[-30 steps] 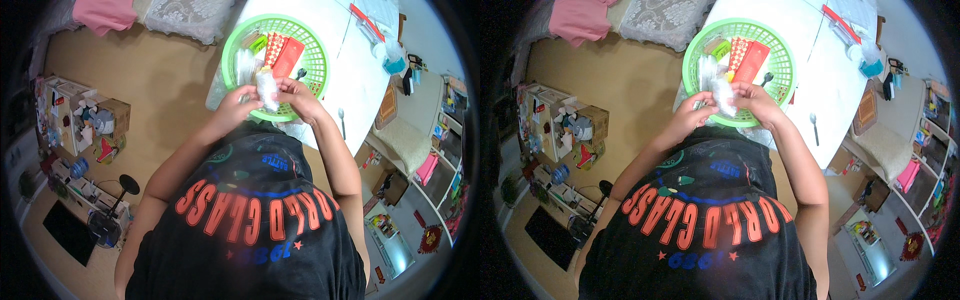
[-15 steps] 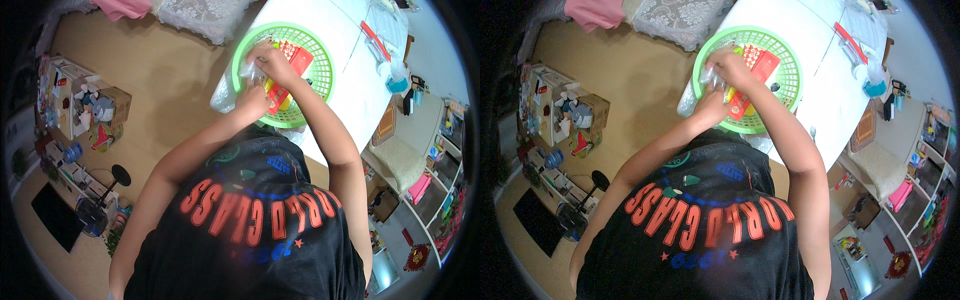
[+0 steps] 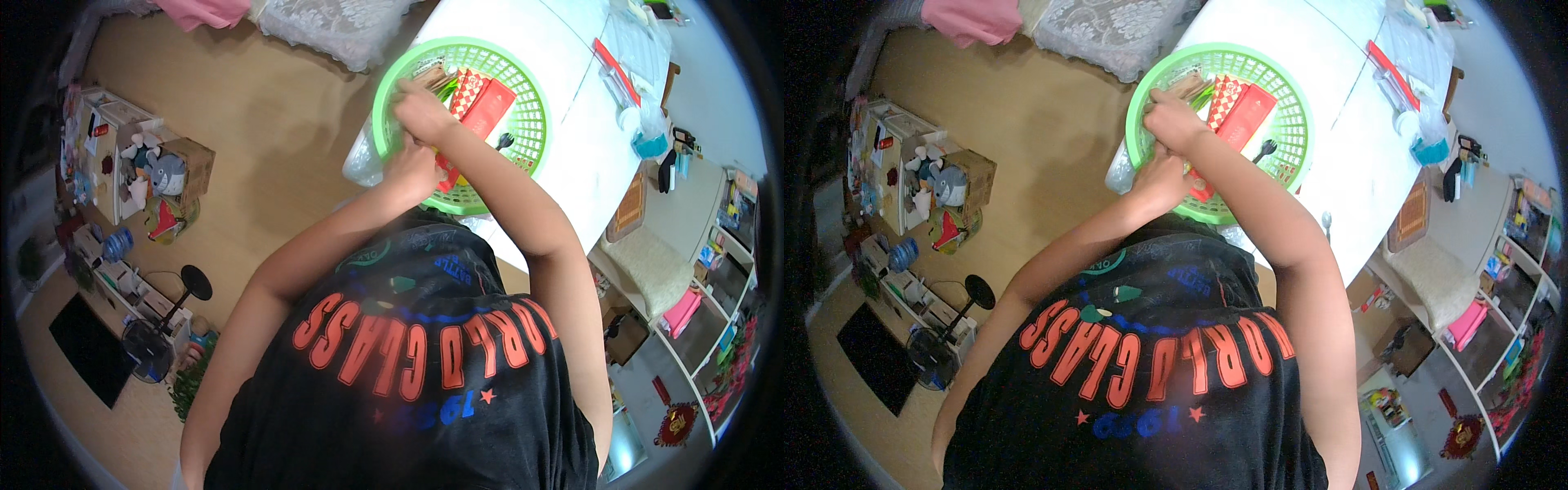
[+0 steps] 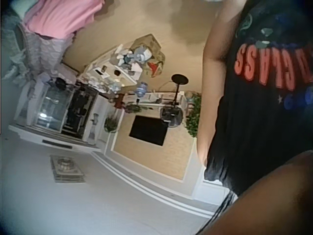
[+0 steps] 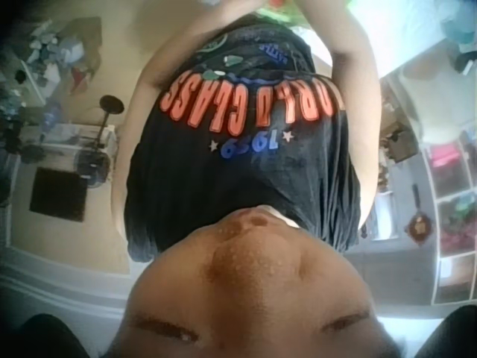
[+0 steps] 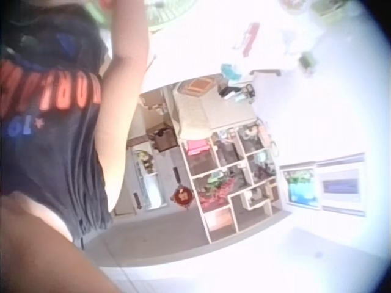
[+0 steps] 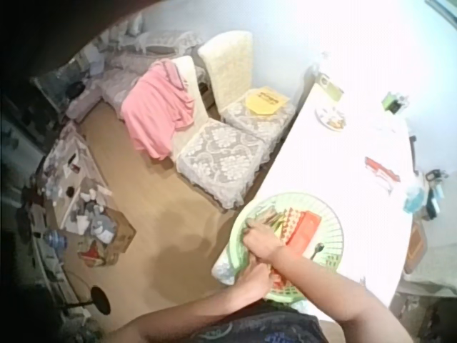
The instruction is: The person organizes various small items in a green plastic basket, including boxes, packets, and small cups, by hand.
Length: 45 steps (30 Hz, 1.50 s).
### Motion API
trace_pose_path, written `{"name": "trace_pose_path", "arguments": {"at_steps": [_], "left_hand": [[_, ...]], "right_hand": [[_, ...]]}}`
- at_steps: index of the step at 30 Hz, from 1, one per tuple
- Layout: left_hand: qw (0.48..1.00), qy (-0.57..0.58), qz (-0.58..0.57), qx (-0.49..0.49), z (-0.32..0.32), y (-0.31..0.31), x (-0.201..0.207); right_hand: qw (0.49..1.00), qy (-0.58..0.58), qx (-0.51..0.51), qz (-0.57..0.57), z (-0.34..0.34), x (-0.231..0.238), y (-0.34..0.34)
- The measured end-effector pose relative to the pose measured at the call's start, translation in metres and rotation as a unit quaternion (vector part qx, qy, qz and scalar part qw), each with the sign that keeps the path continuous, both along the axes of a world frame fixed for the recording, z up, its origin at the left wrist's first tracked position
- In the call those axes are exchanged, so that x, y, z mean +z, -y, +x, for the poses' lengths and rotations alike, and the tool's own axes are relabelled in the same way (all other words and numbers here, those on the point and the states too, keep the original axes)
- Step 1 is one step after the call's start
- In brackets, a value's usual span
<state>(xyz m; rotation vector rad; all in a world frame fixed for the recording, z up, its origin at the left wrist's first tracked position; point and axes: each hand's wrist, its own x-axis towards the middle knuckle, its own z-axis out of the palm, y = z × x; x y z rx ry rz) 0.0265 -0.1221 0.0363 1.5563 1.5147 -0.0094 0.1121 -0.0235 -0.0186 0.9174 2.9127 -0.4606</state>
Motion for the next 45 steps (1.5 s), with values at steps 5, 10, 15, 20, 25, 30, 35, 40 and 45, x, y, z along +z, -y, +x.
{"name": "trace_pose_path", "arguments": {"at_steps": [5, 10, 15, 20, 25, 30, 35, 40, 45], "left_hand": [[0.995, -0.099, 0.023, -0.006, -0.004, -0.006, 0.002], [0.983, -0.136, 0.11, -0.049, -0.014, -0.014, 0.015], [0.991, -0.125, 0.045, -0.026, -0.019, -0.027, -0.001], [0.996, -0.089, 0.017, 0.005, -0.023, -0.034, -0.009], [0.992, -0.104, 0.064, 0.021, -0.033, -0.038, 0.008], [0.972, -0.09, 0.184, 0.114, -0.061, -0.061, 0.022], [0.982, -0.073, 0.153, 0.087, -0.075, -0.085, -0.03], [0.975, -0.101, 0.176, 0.09, -0.071, -0.084, -0.031], [0.965, -0.133, 0.209, 0.09, -0.058, -0.075, -0.018]], "right_hand": [[0.984, -0.091, -0.078, -0.133, 0.021, 0.022, 0.004], [0.964, -0.237, -0.104, -0.069, 0.035, 0.031, 0.003], [0.887, -0.292, -0.357, -0.014, 0.054, 0.03, 0.035], [0.74, -0.205, -0.591, -0.246, 0.053, 0.025, 0.083], [0.688, -0.381, -0.527, -0.322, 0.034, 0.006, 0.086], [0.804, -0.354, -0.419, -0.231, 0.023, 0.004, 0.074], [0.851, -0.321, -0.339, -0.24, 0.017, -0.006, 0.065], [0.781, -0.39, -0.361, -0.327, 0.023, -0.019, 0.066], [0.725, -0.402, -0.375, -0.415, 0.04, -0.008, 0.063]]}}
